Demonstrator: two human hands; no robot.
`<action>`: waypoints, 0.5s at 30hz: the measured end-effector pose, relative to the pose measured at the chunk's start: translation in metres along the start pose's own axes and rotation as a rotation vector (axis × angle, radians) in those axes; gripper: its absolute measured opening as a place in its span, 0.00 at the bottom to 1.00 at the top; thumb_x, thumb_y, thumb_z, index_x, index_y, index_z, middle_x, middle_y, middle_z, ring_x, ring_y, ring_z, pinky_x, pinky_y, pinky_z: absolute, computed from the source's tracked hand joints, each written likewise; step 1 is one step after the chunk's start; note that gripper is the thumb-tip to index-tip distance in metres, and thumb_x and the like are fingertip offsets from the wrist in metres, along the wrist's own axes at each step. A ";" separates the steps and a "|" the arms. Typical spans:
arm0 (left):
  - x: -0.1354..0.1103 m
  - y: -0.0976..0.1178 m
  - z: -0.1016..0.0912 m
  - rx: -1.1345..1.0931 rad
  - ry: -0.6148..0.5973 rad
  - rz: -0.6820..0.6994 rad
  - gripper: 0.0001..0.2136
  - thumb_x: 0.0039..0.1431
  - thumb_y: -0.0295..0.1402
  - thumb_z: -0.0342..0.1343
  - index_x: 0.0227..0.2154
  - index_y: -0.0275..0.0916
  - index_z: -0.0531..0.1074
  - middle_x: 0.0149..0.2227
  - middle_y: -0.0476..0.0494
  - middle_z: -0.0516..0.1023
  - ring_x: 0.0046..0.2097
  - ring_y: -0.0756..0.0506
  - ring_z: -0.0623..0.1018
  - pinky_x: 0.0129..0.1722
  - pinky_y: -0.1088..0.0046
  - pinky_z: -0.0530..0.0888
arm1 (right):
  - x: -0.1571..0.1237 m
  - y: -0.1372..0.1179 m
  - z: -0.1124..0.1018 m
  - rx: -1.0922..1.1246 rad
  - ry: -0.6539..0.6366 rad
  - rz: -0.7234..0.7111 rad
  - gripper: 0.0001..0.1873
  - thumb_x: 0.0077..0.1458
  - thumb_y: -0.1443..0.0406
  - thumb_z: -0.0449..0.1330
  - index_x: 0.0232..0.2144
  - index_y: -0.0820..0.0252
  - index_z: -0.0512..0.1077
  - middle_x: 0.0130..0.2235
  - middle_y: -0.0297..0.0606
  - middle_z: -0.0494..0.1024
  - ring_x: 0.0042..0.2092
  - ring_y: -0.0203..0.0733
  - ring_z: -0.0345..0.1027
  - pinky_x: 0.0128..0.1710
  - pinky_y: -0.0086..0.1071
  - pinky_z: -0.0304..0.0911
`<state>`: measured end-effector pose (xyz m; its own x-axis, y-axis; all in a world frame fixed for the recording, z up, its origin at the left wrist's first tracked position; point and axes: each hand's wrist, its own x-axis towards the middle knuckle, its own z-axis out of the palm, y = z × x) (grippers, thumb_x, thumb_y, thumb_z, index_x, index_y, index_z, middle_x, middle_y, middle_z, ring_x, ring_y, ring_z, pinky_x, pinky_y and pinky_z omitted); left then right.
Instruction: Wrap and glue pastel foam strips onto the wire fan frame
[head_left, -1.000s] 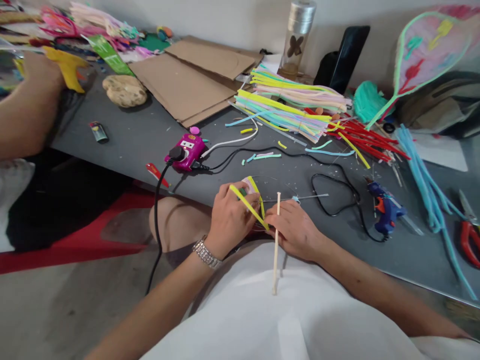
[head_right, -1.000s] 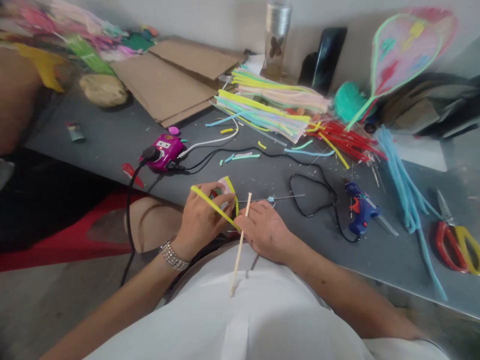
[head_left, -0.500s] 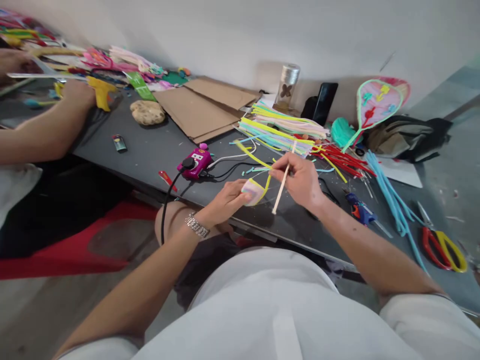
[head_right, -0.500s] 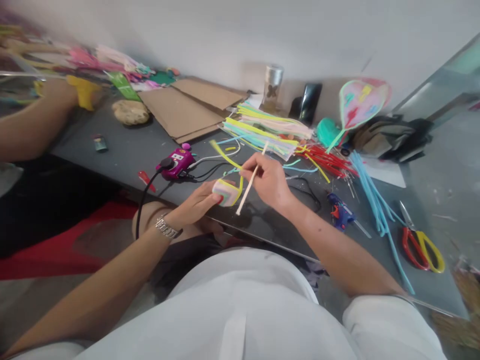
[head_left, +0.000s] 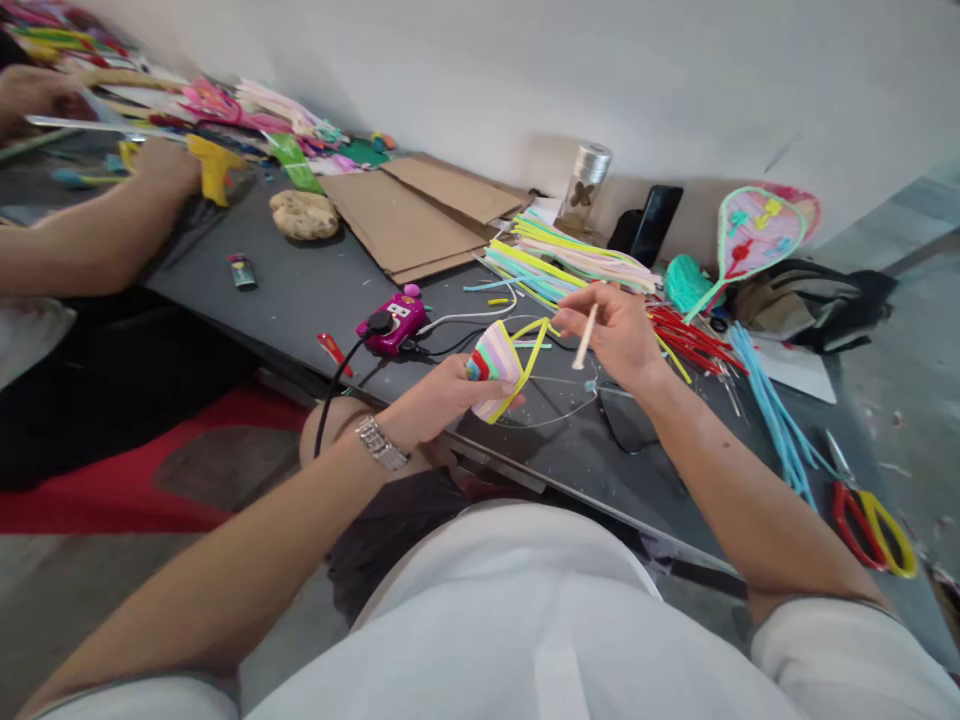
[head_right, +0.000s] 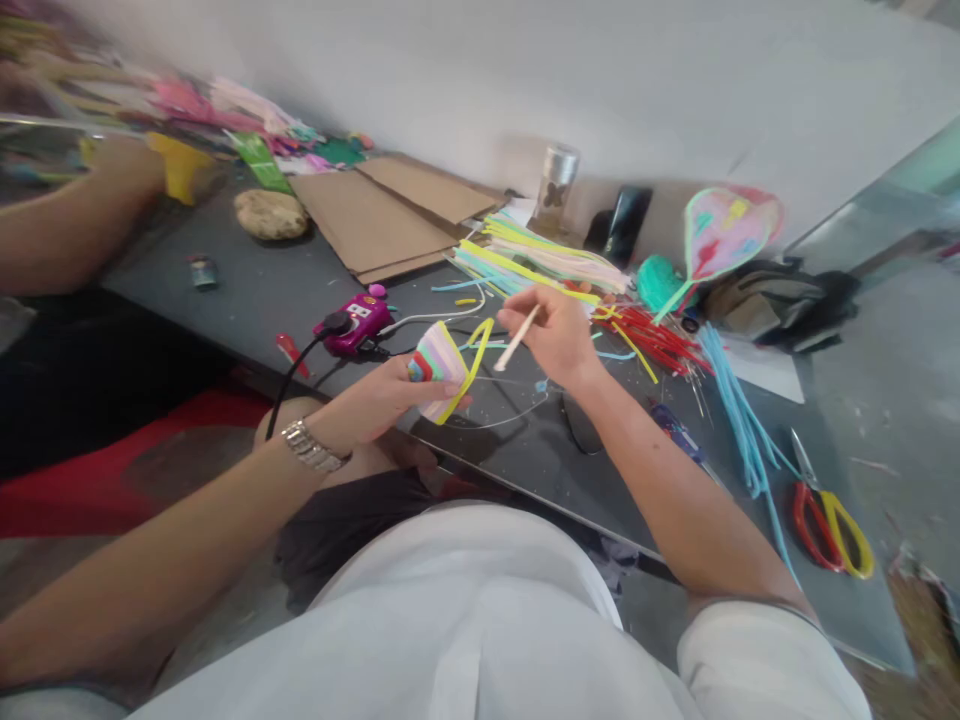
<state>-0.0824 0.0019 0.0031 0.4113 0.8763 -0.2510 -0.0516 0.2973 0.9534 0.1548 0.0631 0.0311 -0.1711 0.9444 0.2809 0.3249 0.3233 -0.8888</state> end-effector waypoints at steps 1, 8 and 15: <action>-0.001 0.002 -0.008 0.023 -0.033 -0.029 0.20 0.43 0.44 0.74 0.35 0.34 0.81 0.35 0.39 0.85 0.36 0.41 0.82 0.39 0.67 0.77 | 0.000 0.007 -0.009 -0.048 0.005 -0.014 0.14 0.53 0.55 0.68 0.36 0.58 0.76 0.32 0.35 0.80 0.32 0.40 0.74 0.33 0.37 0.69; -0.007 0.022 -0.075 0.198 -0.187 -0.154 0.16 0.42 0.43 0.74 0.29 0.36 0.83 0.33 0.35 0.85 0.33 0.41 0.81 0.35 0.68 0.77 | 0.003 0.077 -0.033 -0.722 -0.323 -0.395 0.08 0.63 0.61 0.58 0.35 0.54 0.77 0.30 0.39 0.78 0.34 0.46 0.71 0.34 0.41 0.66; 0.006 0.040 -0.078 0.241 -0.264 -0.206 0.15 0.37 0.40 0.76 0.26 0.36 0.83 0.31 0.34 0.85 0.31 0.39 0.82 0.32 0.66 0.79 | -0.002 0.042 -0.003 -0.868 -0.183 -0.627 0.17 0.65 0.70 0.49 0.49 0.60 0.76 0.40 0.46 0.79 0.43 0.51 0.72 0.43 0.45 0.66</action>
<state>-0.1528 0.0485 0.0267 0.6117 0.6708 -0.4194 0.2581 0.3320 0.9073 0.1711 0.0749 -0.0057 -0.6487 0.5960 0.4733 0.6659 0.7456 -0.0262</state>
